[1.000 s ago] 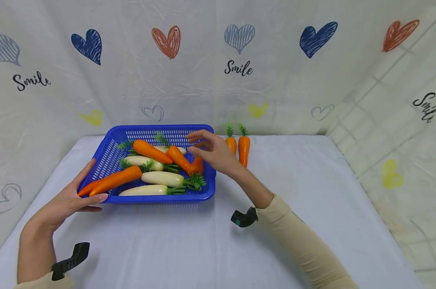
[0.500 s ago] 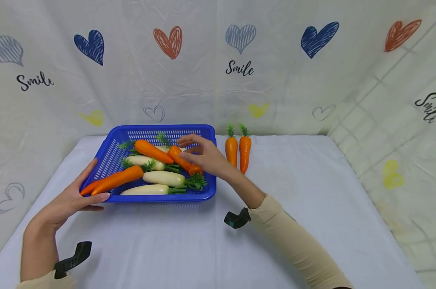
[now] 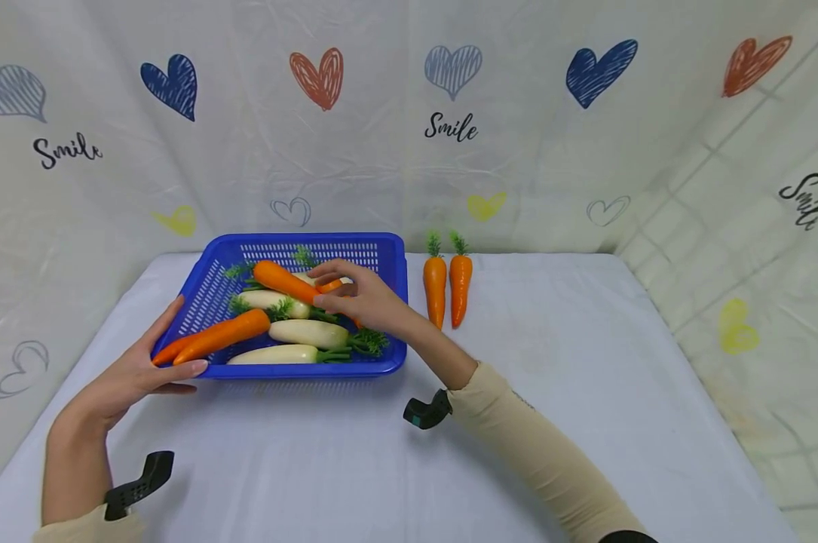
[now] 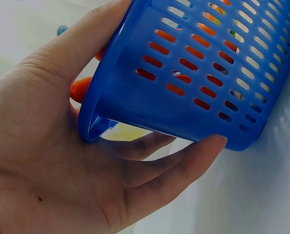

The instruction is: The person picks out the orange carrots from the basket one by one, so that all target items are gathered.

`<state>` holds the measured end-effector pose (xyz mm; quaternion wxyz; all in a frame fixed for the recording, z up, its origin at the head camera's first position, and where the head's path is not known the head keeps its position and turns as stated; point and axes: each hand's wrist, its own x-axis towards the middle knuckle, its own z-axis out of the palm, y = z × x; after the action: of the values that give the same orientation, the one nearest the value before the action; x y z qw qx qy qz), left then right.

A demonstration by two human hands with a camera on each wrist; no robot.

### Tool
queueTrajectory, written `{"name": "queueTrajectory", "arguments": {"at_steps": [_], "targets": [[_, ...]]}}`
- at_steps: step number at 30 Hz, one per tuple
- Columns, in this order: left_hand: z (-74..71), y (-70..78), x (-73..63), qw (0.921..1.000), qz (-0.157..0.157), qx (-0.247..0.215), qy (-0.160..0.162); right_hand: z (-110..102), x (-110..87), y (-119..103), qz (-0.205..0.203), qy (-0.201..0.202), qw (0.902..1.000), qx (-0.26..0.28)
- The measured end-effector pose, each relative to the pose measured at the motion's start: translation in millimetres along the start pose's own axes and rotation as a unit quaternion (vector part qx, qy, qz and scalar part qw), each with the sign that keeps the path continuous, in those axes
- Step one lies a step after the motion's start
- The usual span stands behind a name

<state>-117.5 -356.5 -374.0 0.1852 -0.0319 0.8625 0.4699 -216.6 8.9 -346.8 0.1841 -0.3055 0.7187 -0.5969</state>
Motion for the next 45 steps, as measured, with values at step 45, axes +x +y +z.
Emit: {"name": "queueTrajectory", "arguments": {"at_steps": [45], "targets": [[-2.2, -2.7, 0.1, 0.9998, 0.016, -0.011, -0.007, 39, 31.0, 0, 0.083, -0.136, 0.9848, -0.069]]}}
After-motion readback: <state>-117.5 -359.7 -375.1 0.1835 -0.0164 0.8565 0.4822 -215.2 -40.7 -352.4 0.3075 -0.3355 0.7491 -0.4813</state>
